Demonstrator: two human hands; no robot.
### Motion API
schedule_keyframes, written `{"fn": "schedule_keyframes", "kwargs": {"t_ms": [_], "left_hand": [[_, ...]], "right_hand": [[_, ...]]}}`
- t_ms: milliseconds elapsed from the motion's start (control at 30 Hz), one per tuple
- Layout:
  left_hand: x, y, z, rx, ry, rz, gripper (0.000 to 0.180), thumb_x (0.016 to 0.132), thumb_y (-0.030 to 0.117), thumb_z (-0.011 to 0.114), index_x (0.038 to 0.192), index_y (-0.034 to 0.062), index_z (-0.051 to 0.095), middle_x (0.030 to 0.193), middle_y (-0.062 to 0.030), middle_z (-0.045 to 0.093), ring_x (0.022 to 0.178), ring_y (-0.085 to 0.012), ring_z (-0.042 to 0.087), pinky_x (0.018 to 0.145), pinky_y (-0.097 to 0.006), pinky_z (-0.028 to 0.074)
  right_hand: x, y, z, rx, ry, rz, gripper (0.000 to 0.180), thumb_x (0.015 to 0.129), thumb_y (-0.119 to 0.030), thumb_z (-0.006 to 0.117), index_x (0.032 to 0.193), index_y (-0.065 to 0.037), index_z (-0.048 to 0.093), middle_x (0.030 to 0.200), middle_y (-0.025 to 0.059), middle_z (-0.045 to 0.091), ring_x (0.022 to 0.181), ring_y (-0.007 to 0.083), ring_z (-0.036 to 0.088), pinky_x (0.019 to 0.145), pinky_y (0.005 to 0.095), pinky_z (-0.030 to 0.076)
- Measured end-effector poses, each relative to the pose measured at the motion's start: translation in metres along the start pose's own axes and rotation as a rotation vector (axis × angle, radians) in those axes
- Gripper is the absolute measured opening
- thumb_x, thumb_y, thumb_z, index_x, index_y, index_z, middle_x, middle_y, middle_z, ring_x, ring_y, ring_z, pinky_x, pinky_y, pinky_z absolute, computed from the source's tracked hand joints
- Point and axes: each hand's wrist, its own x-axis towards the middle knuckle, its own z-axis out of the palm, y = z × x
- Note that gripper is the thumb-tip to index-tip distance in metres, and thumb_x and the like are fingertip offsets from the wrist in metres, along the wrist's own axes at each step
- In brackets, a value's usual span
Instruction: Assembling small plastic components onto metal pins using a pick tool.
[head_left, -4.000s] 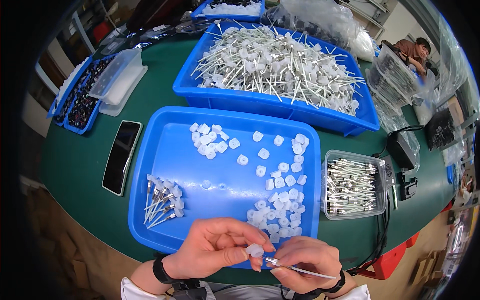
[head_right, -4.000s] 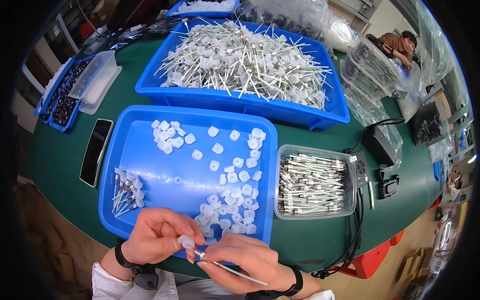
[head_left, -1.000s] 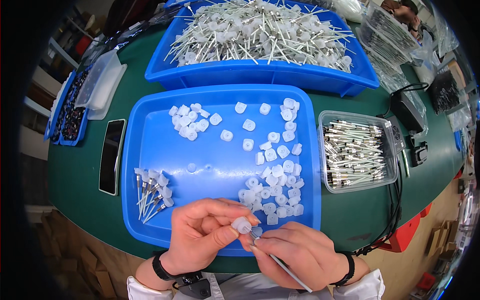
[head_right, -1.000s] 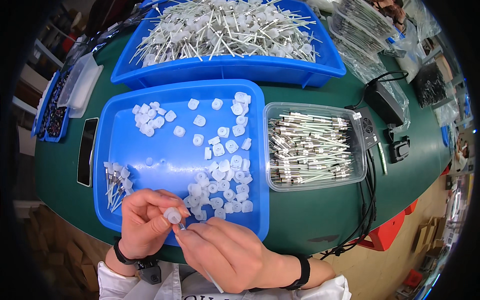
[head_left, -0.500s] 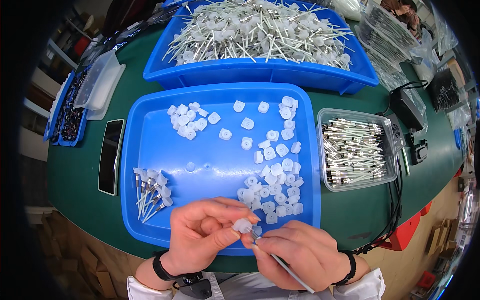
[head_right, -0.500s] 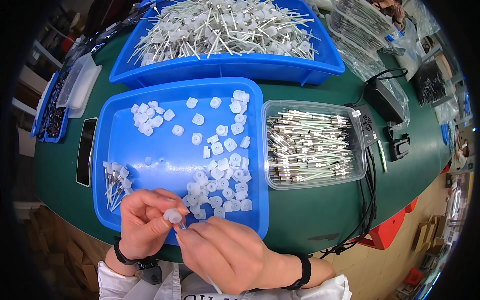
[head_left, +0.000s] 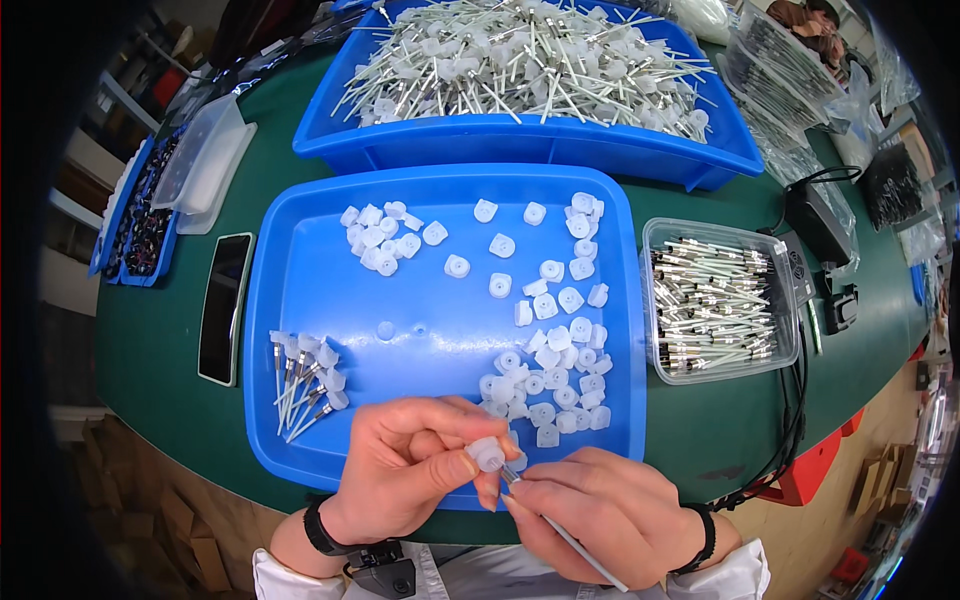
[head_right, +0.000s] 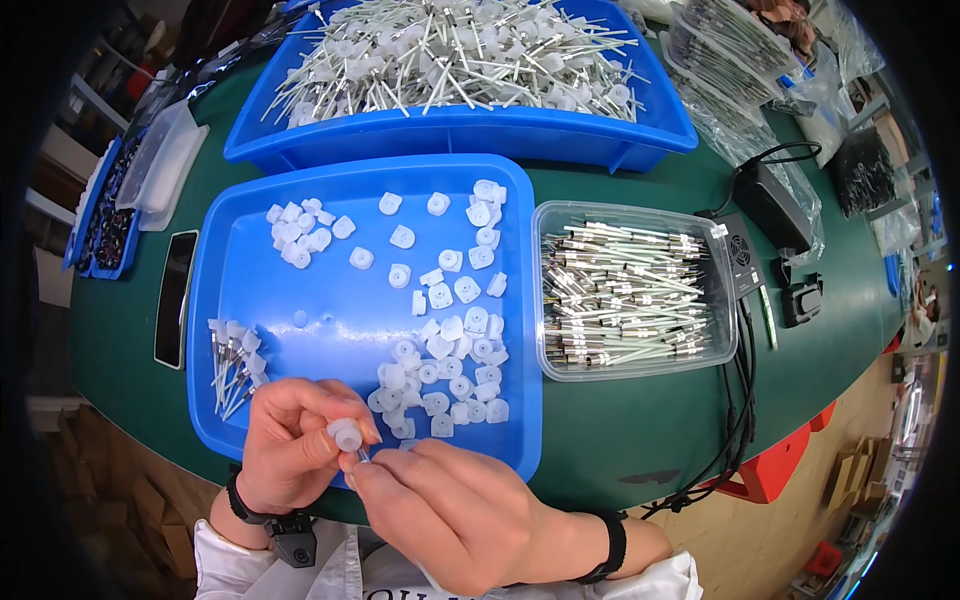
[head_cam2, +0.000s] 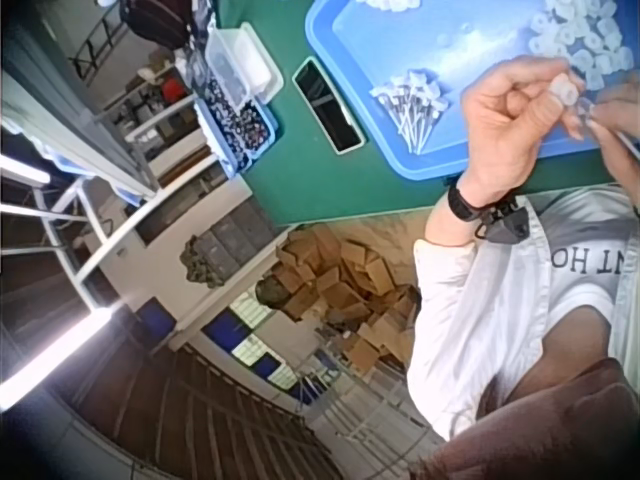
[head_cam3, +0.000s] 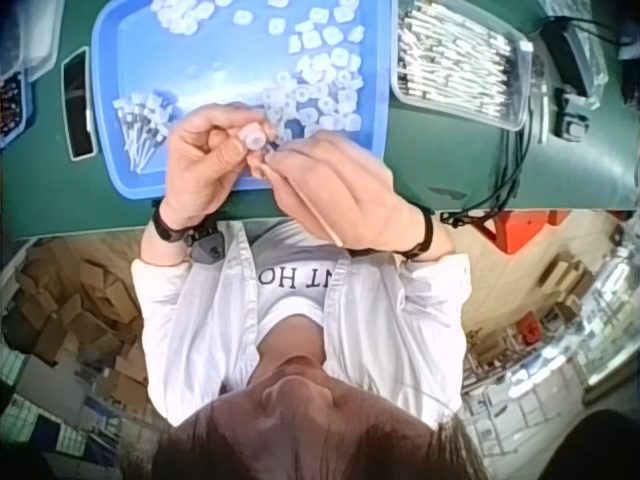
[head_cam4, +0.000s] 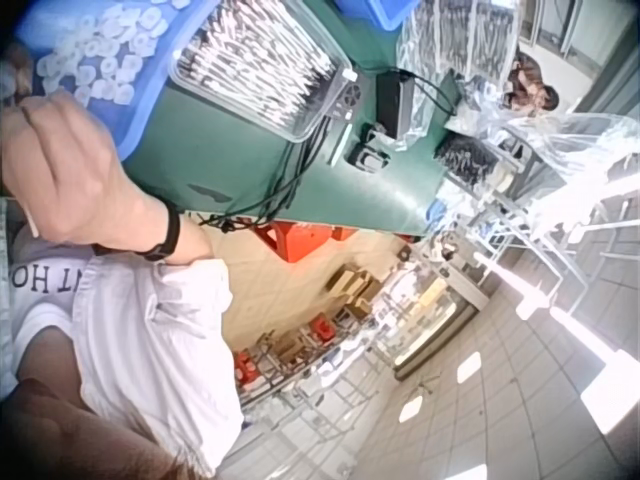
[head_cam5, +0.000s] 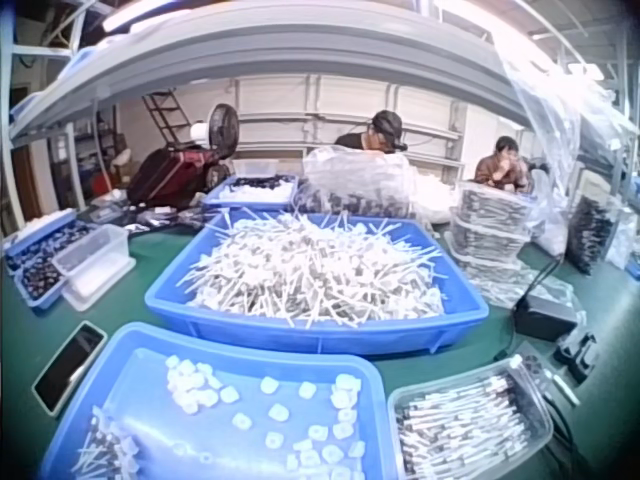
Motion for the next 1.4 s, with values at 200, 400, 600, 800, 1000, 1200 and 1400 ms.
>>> {"fn": "schedule_keyframes", "kwargs": {"t_ms": [200, 400, 600, 800, 1000, 1200, 1400], "left_hand": [[-0.001, 0.001, 0.002, 0.071, 0.053, 0.01, 0.021, 0.081, -0.002, 0.058, 0.101, -0.0073, 0.057, 0.093, -0.0223, 0.059, 0.071, -0.0201, 0.061, 0.06, -0.03, 0.052], [-0.001, 0.002, 0.01, 0.427, 0.128, 0.195, 0.017, 0.075, 0.0, 0.067, 0.089, -0.0062, 0.063, 0.087, -0.0214, 0.061, 0.07, -0.0207, 0.063, 0.06, -0.027, 0.054], [-0.003, 0.003, 0.006, 0.492, 0.011, 0.24, 0.018, 0.075, -0.008, 0.063, 0.093, -0.0102, 0.061, 0.092, -0.0233, 0.061, 0.078, -0.0223, 0.064, 0.066, -0.028, 0.056], [-0.004, 0.002, 0.005, 0.364, 0.103, 0.237, 0.02, 0.076, -0.008, 0.061, 0.096, -0.0111, 0.059, 0.095, -0.0224, 0.058, 0.078, -0.0226, 0.064, 0.066, -0.027, 0.056], [-0.003, 0.009, 0.01, 0.837, 0.142, 0.385, 0.024, 0.07, -0.006, 0.067, 0.094, -0.0071, 0.062, 0.088, -0.0172, 0.061, 0.069, -0.016, 0.061, 0.06, -0.024, 0.051], [-0.004, 0.005, 0.014, 0.549, 0.114, 0.321, 0.025, 0.073, -0.007, 0.065, 0.096, -0.0089, 0.059, 0.088, -0.0178, 0.06, 0.071, -0.0177, 0.061, 0.06, -0.027, 0.052], [-0.005, 0.002, 0.005, 0.149, 0.006, 0.054, 0.024, 0.077, -0.008, 0.061, 0.1, -0.0099, 0.056, 0.087, -0.018, 0.059, 0.07, -0.02, 0.062, 0.06, -0.029, 0.053]], "right_hand": [[0.002, 0.001, -0.003, -0.01, -0.039, 0.013, 0.023, 0.064, 0.007, 0.066, 0.085, 0.006, 0.057, 0.072, 0.0131, 0.061, 0.058, 0.0212, 0.061, 0.048, 0.027, 0.049], [-0.001, -0.001, -0.002, -0.004, -0.032, 0.049, 0.023, 0.065, 0.006, 0.067, 0.086, 0.005, 0.057, 0.073, 0.0132, 0.062, 0.058, 0.021, 0.061, 0.05, 0.0275, 0.05], [-0.012, 0.006, 0.009, 0.083, 0.081, 0.053, 0.024, 0.066, 0.005, 0.068, 0.087, 0.005, 0.056, 0.073, 0.0136, 0.061, 0.058, 0.0216, 0.06, 0.05, 0.0269, 0.049], [-0.003, 0.017, -0.002, 0.352, -0.043, 0.201, 0.041, 0.067, -0.007, 0.073, 0.1, 0.008, 0.054, 0.084, 0.0163, 0.061, 0.066, 0.0217, 0.061, 0.057, 0.0261, 0.05], [0.012, 0.003, -0.038, -0.107, -0.253, 0.275, 0.053, 0.064, -0.024, 0.075, 0.103, 0.005, 0.055, 0.091, 0.016, 0.062, 0.074, 0.0251, 0.062, 0.065, 0.032, 0.048], [0.003, 0.006, -0.018, -0.198, -0.276, 0.093, 0.021, 0.069, -0.004, 0.068, 0.088, 0.002, 0.06, 0.063, 0.008, 0.052, 0.049, 0.0195, 0.05, 0.041, 0.0281, 0.038], [0.001, 0.006, -0.013, -0.119, -0.146, 0.002, 0.015, 0.071, -0.002, 0.066, 0.08, 0.004, 0.057, 0.058, 0.006, 0.046, 0.045, 0.0176, 0.047, 0.039, 0.0277, 0.037]]}}
